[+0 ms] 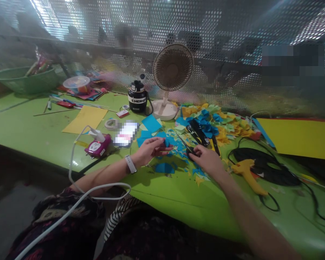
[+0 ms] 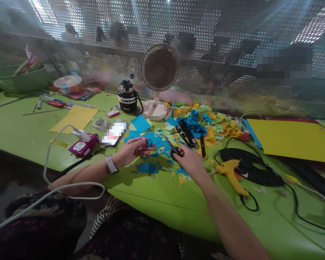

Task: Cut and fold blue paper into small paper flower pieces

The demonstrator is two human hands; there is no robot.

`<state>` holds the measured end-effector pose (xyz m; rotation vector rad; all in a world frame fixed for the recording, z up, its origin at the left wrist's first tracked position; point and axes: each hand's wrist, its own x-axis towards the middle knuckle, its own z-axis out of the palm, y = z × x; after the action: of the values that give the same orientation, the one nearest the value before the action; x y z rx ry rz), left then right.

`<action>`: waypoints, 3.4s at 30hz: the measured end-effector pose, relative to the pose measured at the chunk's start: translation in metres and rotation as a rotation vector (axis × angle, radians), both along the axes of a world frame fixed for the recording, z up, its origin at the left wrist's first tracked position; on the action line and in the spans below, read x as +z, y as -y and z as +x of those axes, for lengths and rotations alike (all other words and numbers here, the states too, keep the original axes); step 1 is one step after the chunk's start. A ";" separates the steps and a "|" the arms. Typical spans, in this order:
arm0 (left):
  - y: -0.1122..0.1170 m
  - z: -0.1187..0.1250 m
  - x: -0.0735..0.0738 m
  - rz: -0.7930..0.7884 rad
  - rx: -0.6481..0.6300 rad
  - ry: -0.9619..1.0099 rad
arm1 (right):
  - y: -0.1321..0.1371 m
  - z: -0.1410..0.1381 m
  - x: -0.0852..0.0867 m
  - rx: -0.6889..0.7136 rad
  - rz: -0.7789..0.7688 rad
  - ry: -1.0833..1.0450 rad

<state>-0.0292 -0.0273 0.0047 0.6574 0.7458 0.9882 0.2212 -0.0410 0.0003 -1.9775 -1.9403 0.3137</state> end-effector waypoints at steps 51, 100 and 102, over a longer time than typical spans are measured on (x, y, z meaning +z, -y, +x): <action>0.006 -0.003 -0.013 0.164 -0.175 -0.083 | 0.030 -0.045 0.011 0.310 -0.277 -0.960; -0.005 -0.012 -0.011 0.345 -0.337 -0.328 | 0.030 -0.042 0.003 0.365 0.087 -0.607; -0.005 -0.011 -0.013 0.298 -0.366 -0.317 | 0.030 -0.042 0.003 0.362 0.092 -0.606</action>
<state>-0.0403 -0.0221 -0.0080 1.1849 0.7240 0.6670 0.1796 -0.0710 0.0034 -1.2571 -1.8355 0.7945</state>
